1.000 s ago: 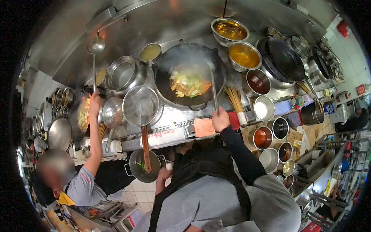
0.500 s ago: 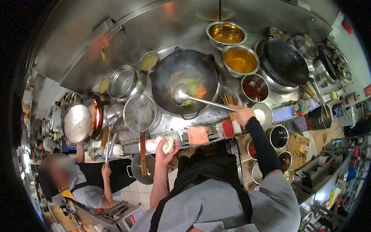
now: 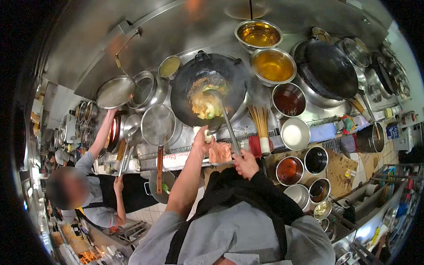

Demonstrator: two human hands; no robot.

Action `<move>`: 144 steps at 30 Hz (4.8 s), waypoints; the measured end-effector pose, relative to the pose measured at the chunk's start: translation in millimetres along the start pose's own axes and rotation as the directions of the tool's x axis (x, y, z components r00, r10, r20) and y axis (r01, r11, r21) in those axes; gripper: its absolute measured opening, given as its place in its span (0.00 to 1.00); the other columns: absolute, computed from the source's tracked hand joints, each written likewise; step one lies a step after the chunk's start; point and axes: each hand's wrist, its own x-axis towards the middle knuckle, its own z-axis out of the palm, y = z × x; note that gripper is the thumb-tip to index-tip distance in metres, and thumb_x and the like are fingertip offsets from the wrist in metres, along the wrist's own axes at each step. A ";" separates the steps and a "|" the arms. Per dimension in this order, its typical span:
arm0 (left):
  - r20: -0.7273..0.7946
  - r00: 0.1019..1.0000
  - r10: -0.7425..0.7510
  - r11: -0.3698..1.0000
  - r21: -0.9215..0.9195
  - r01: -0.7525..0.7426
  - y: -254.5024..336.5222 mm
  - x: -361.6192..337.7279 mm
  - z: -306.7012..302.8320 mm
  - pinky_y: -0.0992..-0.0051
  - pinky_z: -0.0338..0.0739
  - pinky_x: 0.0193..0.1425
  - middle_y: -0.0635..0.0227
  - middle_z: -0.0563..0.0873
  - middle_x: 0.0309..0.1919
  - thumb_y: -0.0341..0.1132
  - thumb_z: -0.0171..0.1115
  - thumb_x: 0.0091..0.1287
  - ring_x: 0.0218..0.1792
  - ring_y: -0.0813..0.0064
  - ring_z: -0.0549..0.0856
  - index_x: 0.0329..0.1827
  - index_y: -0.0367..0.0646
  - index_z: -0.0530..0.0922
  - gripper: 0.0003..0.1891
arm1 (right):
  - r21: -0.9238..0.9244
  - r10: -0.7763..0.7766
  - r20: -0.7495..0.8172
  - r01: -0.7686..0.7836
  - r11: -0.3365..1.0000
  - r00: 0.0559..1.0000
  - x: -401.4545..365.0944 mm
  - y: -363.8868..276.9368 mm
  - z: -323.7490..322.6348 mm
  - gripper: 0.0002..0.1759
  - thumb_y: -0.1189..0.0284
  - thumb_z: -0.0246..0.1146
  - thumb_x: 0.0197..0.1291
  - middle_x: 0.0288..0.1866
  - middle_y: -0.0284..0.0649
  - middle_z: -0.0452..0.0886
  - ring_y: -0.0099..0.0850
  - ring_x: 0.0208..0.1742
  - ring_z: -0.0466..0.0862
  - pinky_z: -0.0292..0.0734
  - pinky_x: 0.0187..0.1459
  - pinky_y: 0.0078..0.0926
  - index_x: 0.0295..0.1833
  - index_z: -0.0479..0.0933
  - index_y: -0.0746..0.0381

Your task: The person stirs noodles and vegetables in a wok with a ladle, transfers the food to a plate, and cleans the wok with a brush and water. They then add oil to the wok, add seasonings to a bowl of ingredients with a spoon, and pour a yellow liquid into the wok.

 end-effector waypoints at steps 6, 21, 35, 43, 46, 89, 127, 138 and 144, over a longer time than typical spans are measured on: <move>0.012 1.000 -0.027 0.999 0.030 0.027 6.5 -16.9 6.0 0.73 0.82 0.27 0.63 0.82 0.39 0.45 0.67 0.73 0.33 0.66 0.82 0.55 0.45 0.77 0.16 | -0.663 -0.605 0.044 0.477 0.578 0.795 -26.3 -8.4 -39.1 0.12 0.69 0.62 0.74 0.41 0.52 0.86 0.48 0.42 0.89 0.82 0.46 0.41 0.58 0.78 0.62; 0.124 0.992 0.032 0.998 -0.058 -0.025 2.2 -4.9 -5.2 0.78 0.77 0.19 0.60 0.80 0.41 0.42 0.68 0.71 0.24 0.68 0.82 0.55 0.44 0.74 0.18 | -0.844 -0.633 -0.035 0.316 0.432 0.773 70.5 -7.4 56.9 0.20 0.66 0.64 0.69 0.42 0.62 0.86 0.62 0.48 0.86 0.81 0.49 0.55 0.62 0.78 0.65; 0.187 0.976 0.108 0.952 -0.303 -0.048 20.0 -114.8 -21.7 0.79 0.67 0.18 0.57 0.82 0.36 0.32 0.59 0.74 0.24 0.68 0.80 0.54 0.37 0.72 0.11 | -0.618 0.012 0.170 0.097 0.780 0.985 -156.0 -113.9 -8.4 0.23 0.68 0.60 0.79 0.24 0.28 0.72 0.17 0.15 0.72 0.70 0.16 0.22 0.76 0.75 0.52; 0.093 0.996 0.007 0.968 0.250 -0.030 -70.4 -127.3 -65.2 0.83 0.60 0.17 0.66 0.82 0.27 0.34 0.66 0.71 0.18 0.79 0.76 0.48 0.38 0.80 0.10 | -0.784 -0.580 0.117 0.433 0.444 0.806 -45.7 -46.6 22.5 0.19 0.67 0.65 0.70 0.40 0.59 0.85 0.58 0.46 0.86 0.80 0.49 0.48 0.62 0.78 0.64; 0.219 0.975 -0.025 0.994 0.113 0.000 -77.5 -144.2 -78.9 0.81 0.66 0.17 0.59 0.84 0.31 0.31 0.58 0.74 0.22 0.77 0.79 0.49 0.39 0.76 0.07 | -0.790 -0.516 0.152 0.417 0.449 0.843 -67.3 -44.8 13.8 0.24 0.69 0.68 0.66 0.41 0.58 0.86 0.56 0.46 0.86 0.80 0.50 0.46 0.67 0.77 0.63; 0.172 0.985 0.033 0.999 -0.034 -0.028 2.9 26.9 -32.6 0.75 0.85 0.30 0.62 0.83 0.41 0.39 0.70 0.68 0.29 0.69 0.84 0.52 0.43 0.79 0.15 | -0.460 -0.561 -0.209 0.426 0.779 0.801 200.2 -26.2 80.6 0.15 0.70 0.62 0.70 0.27 0.44 0.77 0.41 0.24 0.78 0.73 0.26 0.42 0.58 0.73 0.63; 0.255 0.964 0.075 0.976 -0.217 -0.019 13.7 -99.3 -25.9 0.81 0.63 0.16 0.65 0.81 0.27 0.36 0.60 0.74 0.20 0.77 0.78 0.44 0.43 0.76 0.06 | -0.821 -0.197 0.189 0.265 0.506 0.962 -98.8 -115.5 -1.3 0.21 0.68 0.64 0.72 0.36 0.45 0.86 0.34 0.20 0.83 0.80 0.33 0.38 0.67 0.78 0.62; 0.206 0.961 0.185 0.980 -0.108 -0.165 -11.7 -95.2 -51.1 0.78 0.63 0.16 0.61 0.80 0.27 0.35 0.58 0.74 0.20 0.75 0.78 0.41 0.40 0.73 0.08 | -0.827 -0.319 0.179 0.318 0.464 0.931 -141.9 -110.8 -27.5 0.24 0.70 0.67 0.66 0.44 0.55 0.85 0.47 0.42 0.88 0.82 0.49 0.43 0.66 0.77 0.64; 0.195 0.967 0.165 0.986 -0.028 -0.163 8.9 -12.4 -36.1 0.75 0.71 0.20 0.61 0.82 0.30 0.35 0.62 0.71 0.24 0.68 0.82 0.43 0.40 0.75 0.08 | -0.881 -0.433 0.218 0.367 0.297 0.874 -51.4 -85.9 -32.4 0.21 0.68 0.65 0.67 0.41 0.58 0.87 0.56 0.47 0.87 0.81 0.51 0.47 0.63 0.79 0.65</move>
